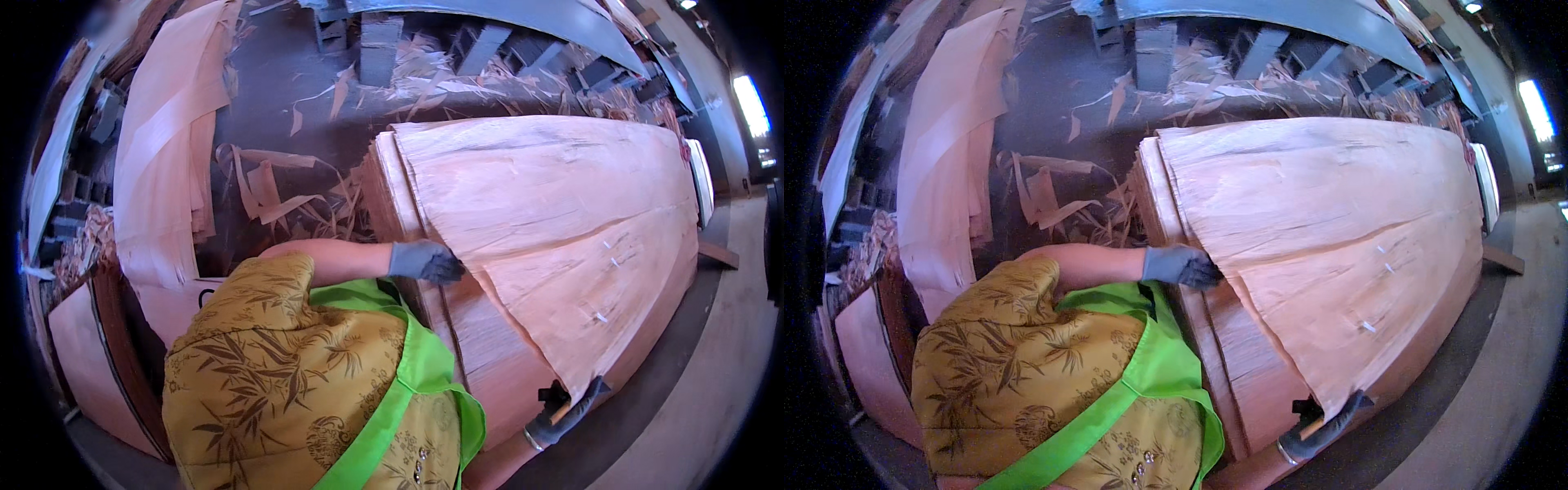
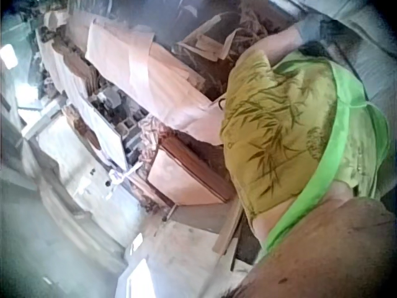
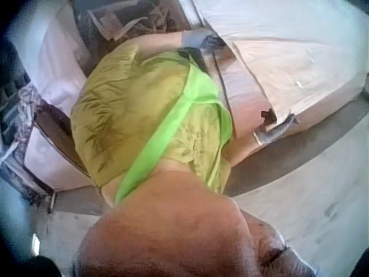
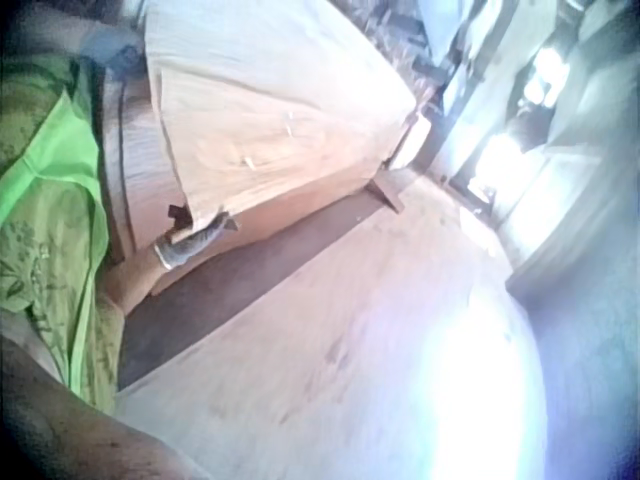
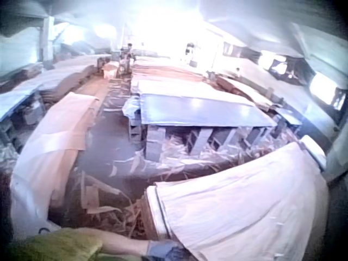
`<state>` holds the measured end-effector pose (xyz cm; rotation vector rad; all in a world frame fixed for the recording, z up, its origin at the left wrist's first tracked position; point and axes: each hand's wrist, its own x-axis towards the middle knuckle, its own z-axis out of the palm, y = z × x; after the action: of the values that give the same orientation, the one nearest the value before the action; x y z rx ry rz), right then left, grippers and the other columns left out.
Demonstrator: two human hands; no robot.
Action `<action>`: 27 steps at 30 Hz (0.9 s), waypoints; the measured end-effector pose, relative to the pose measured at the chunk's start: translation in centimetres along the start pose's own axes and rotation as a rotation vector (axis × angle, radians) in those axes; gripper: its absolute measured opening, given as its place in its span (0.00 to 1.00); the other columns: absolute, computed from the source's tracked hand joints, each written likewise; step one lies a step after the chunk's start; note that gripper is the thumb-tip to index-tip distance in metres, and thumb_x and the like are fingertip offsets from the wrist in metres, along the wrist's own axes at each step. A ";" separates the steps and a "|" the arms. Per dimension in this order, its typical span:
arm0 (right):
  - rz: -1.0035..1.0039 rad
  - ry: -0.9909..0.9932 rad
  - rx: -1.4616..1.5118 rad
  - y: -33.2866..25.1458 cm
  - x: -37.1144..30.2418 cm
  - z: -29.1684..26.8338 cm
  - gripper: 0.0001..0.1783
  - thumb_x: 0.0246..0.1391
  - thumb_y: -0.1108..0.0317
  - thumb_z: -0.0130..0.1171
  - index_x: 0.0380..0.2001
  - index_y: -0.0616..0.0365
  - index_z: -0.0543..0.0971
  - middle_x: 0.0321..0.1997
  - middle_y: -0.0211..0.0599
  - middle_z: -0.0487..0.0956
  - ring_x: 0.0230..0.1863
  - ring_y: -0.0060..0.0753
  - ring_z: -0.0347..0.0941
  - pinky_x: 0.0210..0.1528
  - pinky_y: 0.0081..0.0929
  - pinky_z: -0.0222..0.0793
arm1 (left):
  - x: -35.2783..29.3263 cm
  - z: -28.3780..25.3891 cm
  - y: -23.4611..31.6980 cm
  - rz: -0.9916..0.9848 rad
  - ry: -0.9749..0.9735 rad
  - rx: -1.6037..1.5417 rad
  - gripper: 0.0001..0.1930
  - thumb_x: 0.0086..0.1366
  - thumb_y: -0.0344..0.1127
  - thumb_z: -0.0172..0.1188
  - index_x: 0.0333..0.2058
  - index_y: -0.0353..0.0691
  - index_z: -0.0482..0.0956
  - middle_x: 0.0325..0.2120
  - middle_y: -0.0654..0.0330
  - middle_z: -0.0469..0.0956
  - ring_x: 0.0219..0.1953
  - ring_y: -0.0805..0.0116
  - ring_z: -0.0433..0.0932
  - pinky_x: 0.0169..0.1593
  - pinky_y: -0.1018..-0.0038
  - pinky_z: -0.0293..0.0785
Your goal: The person tapes wood veneer sheets by hand, applying small strips of tape to secure damaged or overlapping edges across several large sheets.
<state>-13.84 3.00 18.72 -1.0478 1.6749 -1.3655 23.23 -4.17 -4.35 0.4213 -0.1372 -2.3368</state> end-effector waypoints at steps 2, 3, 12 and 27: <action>-0.325 0.030 -0.054 -0.5 0.6 -0.8 0.29 0.56 0.59 0.46 0.61 0.57 0.60 0.62 0.48 0.59 0.41 0.38 0.67 0.38 0.30 0.69 | -0.2 0.2 1.3 0.064 0.278 -0.077 0.21 0.65 0.39 0.44 0.51 0.30 0.67 0.50 0.48 0.71 0.53 0.52 0.69 0.59 0.57 0.64; -0.483 0.046 -0.079 -0.6 1.0 -1.0 0.29 0.55 0.62 0.48 0.60 0.57 0.62 0.60 0.47 0.61 0.31 0.33 0.71 0.29 0.25 0.72 | -0.2 -0.9 2.5 0.153 0.235 -0.063 0.23 0.66 0.42 0.44 0.52 0.30 0.66 0.52 0.48 0.69 0.54 0.53 0.69 0.59 0.56 0.62; -0.081 0.208 -0.001 -1.0 1.4 -3.9 0.33 0.52 0.51 0.49 0.59 0.53 0.62 0.50 0.43 0.67 0.36 0.40 0.69 0.29 0.37 0.67 | 1.0 -13.6 22.5 0.997 0.198 -0.394 0.20 0.63 0.55 0.47 0.24 0.45 0.73 0.28 0.56 0.78 0.38 0.57 0.77 0.52 0.62 0.70; 0.348 0.324 -0.144 -1.8 0.2 6.9 0.38 0.55 0.68 0.52 0.65 0.59 0.48 0.66 0.46 0.53 0.60 0.39 0.58 0.60 0.34 0.57 | 3.2 -23.9 37.9 0.762 1.127 0.439 0.16 0.55 0.40 0.63 0.38 0.36 0.78 0.34 0.55 0.79 0.33 0.64 0.77 0.36 0.68 0.74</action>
<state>-7.46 -0.05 19.24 -0.5901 2.1044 -1.2433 54.29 -32.97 -19.34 1.5140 -0.2064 -1.0754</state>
